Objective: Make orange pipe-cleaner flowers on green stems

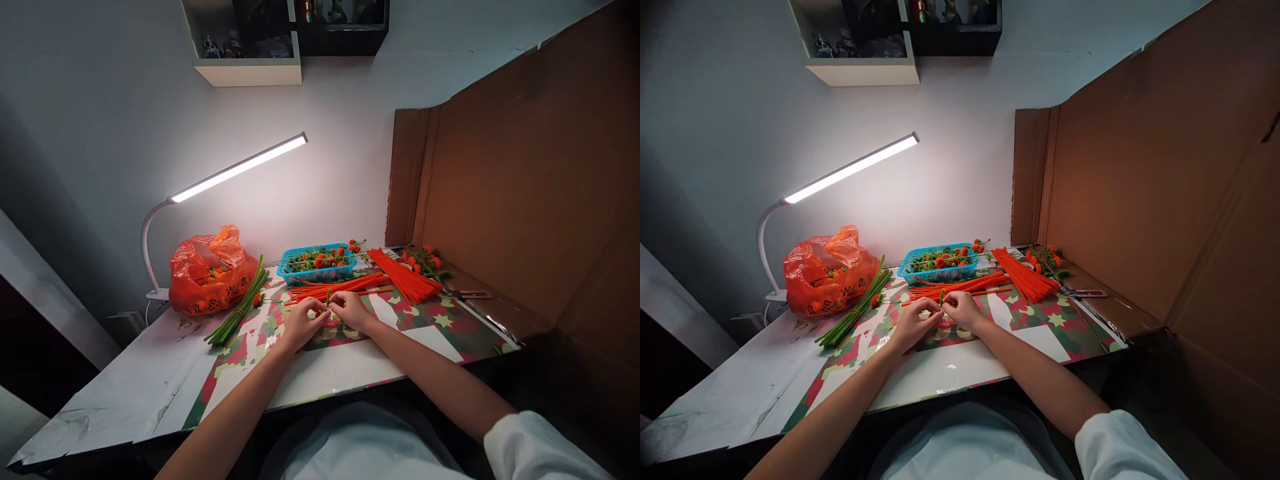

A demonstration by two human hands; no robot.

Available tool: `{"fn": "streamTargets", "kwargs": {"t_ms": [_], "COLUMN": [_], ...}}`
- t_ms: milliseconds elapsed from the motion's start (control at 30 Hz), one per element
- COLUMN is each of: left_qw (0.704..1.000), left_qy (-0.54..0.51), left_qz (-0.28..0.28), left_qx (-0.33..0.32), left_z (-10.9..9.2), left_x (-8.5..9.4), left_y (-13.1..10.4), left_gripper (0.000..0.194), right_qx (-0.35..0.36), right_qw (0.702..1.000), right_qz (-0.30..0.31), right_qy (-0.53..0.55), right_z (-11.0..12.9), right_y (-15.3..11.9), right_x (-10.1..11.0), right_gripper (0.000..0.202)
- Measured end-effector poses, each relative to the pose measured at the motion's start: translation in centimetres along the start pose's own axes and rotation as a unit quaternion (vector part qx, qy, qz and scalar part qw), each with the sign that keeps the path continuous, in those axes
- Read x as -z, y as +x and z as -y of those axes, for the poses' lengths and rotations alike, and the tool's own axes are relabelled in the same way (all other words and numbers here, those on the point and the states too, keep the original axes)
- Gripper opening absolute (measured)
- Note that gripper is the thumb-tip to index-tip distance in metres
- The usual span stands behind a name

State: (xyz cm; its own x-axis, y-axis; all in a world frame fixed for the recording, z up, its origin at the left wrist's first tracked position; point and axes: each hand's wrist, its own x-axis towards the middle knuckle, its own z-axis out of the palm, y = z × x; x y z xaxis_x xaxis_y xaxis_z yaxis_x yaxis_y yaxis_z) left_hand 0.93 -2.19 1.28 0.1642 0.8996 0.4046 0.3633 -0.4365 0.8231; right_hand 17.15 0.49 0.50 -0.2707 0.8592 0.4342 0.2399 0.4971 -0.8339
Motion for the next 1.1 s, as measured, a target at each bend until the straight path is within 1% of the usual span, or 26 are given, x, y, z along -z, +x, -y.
{"fn": "streamTargets", "kwargs": {"t_ms": [133, 200, 367, 467, 533, 600, 733, 833, 1000, 1100], "left_qw": [1.0, 0.997, 0.978, 0.971, 0.973, 0.979, 0.992, 0.997, 0.999, 1.0], "left_qy": [-0.024, -0.054, -0.127, -0.142, -0.137, -0.122, -0.077, -0.047, -0.012, -0.012], "left_qz": [0.013, 0.042, 0.145, 0.166, 0.155, 0.13, 0.073, 0.042, 0.012, 0.01], "left_qx": [0.008, 0.026, 0.08, 0.096, 0.1, 0.097, 0.074, 0.055, 0.028, 0.026], "left_z": [0.2, 0.3, 0.0, -0.2, 0.0, 0.3, 0.9, 1.0, 0.7, 0.7], "left_x": [-0.1, 0.1, 0.7, 0.8, 0.7, 0.6, 0.3, 0.3, 0.0, -0.2], "left_y": [0.2, 0.4, 0.3, 0.1, 0.1, 0.2, 0.6, 0.6, 0.2, 0.2], "left_gripper": [0.021, 0.027, 0.044, 0.048, 0.048, 0.046, 0.039, 0.036, 0.028, 0.026], "right_qx": [-0.003, -0.003, 0.007, 0.007, 0.004, -0.001, -0.011, -0.012, -0.012, -0.014], "right_qw": [1.0, 0.999, 0.996, 0.994, 0.994, 0.994, 0.996, 0.997, 0.997, 0.997], "right_qz": [0.004, 0.012, 0.058, 0.071, 0.069, 0.062, 0.037, 0.026, 0.029, 0.033], "right_qy": [0.017, 0.031, 0.069, 0.083, 0.087, 0.088, 0.082, 0.076, 0.07, 0.068], "right_z": [0.2, 0.4, 1.0, 1.0, 0.7, 0.4, -0.2, -0.3, 0.0, -0.1], "right_y": [0.0, 0.1, -0.1, 0.0, 0.1, 0.2, 0.4, 0.4, 0.2, 0.1], "right_x": [0.0, 0.1, 0.4, 0.5, 0.4, 0.4, 0.3, 0.3, 0.1, 0.0], "right_gripper": [0.012, 0.012, 0.015, 0.017, 0.018, 0.018, 0.016, 0.014, 0.012, 0.01]}}
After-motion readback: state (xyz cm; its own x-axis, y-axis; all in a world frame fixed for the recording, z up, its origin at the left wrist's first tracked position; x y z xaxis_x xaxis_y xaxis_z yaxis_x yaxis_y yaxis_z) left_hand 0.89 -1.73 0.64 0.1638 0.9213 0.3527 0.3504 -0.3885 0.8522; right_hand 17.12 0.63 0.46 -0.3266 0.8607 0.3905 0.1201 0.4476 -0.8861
